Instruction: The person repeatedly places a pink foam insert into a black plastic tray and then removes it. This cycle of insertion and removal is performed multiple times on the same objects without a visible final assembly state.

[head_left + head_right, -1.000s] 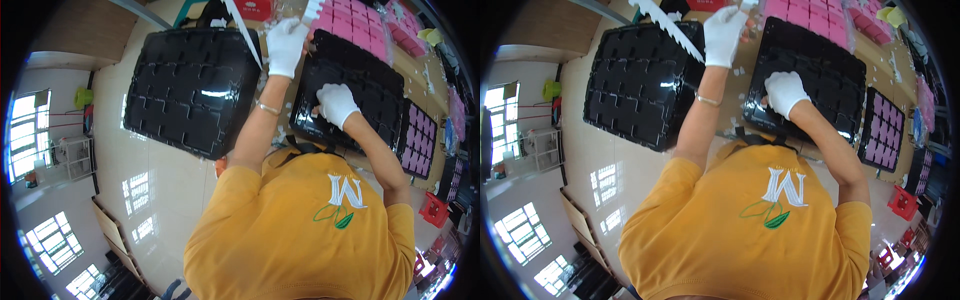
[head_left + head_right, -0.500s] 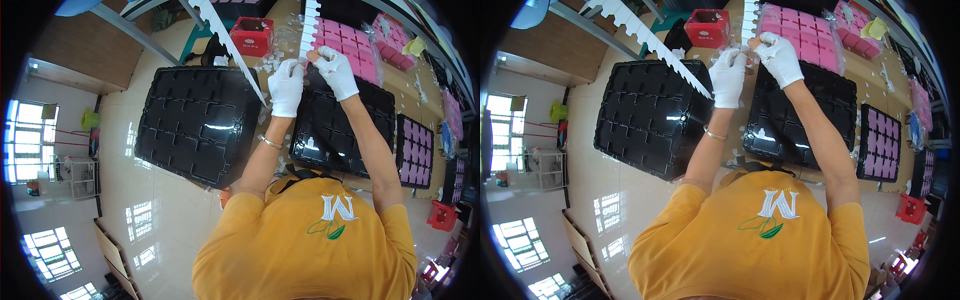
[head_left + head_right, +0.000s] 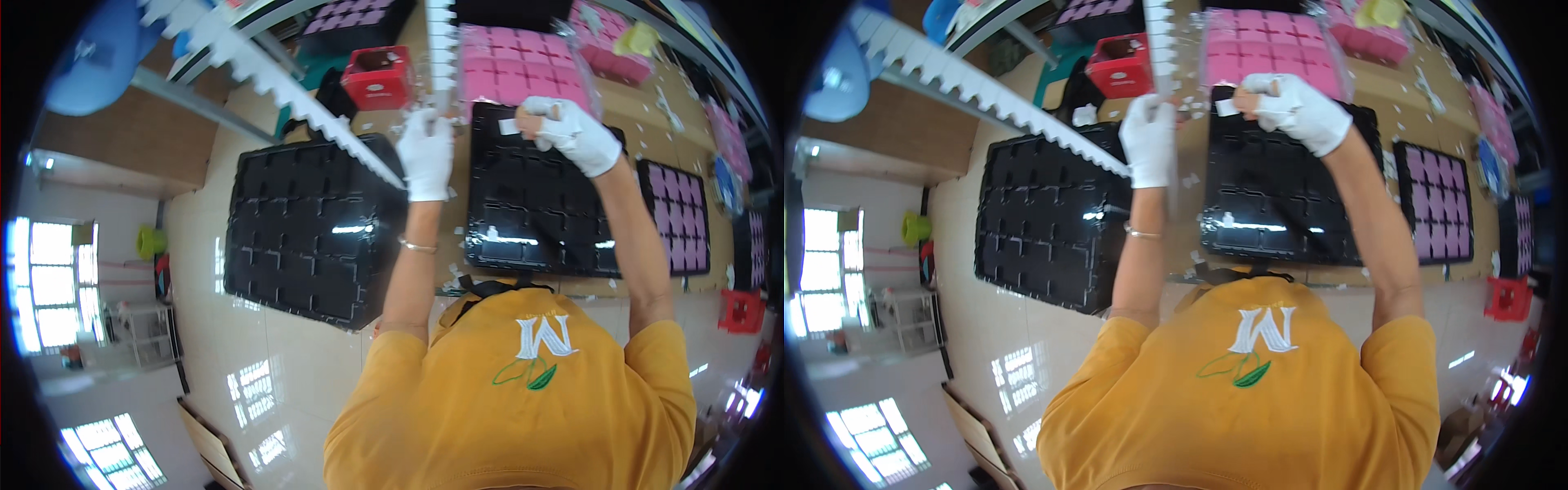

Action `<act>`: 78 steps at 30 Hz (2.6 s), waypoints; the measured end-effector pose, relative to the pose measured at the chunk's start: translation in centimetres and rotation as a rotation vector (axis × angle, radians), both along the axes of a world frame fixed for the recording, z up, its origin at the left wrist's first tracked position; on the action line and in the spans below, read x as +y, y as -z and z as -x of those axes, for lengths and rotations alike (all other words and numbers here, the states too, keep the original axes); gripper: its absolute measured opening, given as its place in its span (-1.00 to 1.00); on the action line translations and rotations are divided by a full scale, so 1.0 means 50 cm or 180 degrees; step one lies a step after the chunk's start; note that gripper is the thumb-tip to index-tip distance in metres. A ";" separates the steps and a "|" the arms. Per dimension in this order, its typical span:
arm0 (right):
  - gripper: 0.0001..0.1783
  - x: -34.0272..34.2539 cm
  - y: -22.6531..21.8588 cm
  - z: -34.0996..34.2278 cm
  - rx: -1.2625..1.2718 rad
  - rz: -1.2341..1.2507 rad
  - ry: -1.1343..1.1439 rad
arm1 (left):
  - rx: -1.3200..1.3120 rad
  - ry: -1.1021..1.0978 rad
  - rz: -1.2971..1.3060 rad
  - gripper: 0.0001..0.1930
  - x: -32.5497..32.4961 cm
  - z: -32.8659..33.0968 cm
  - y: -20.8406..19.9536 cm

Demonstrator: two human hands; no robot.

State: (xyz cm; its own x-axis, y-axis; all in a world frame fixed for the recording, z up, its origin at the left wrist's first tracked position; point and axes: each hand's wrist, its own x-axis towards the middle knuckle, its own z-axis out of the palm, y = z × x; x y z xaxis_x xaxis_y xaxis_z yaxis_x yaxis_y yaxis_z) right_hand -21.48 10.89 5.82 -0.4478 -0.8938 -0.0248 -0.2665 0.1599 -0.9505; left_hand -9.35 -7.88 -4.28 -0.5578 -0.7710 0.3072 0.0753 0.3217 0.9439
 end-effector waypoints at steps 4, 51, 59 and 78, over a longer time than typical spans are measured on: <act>-0.81 0.202 0.036 0.203 0.1040 -0.0532 -0.0468 | 0.0367 0.0630 -0.0904 -0.72 0.002 -0.016 -0.040; -0.74 -0.133 0.007 0.008 -0.0385 0.0208 0.0563 | 0.0204 -0.0595 0.1024 -0.88 0.017 0.046 0.021; -0.80 0.220 -0.020 0.051 0.0633 -0.0935 -0.0981 | -0.0772 -0.0871 0.2179 -0.45 -0.008 -0.043 0.028; -0.77 0.479 0.195 0.023 0.3788 -0.2045 -0.0420 | -0.1688 -0.0152 0.2022 -0.52 0.166 -0.218 0.087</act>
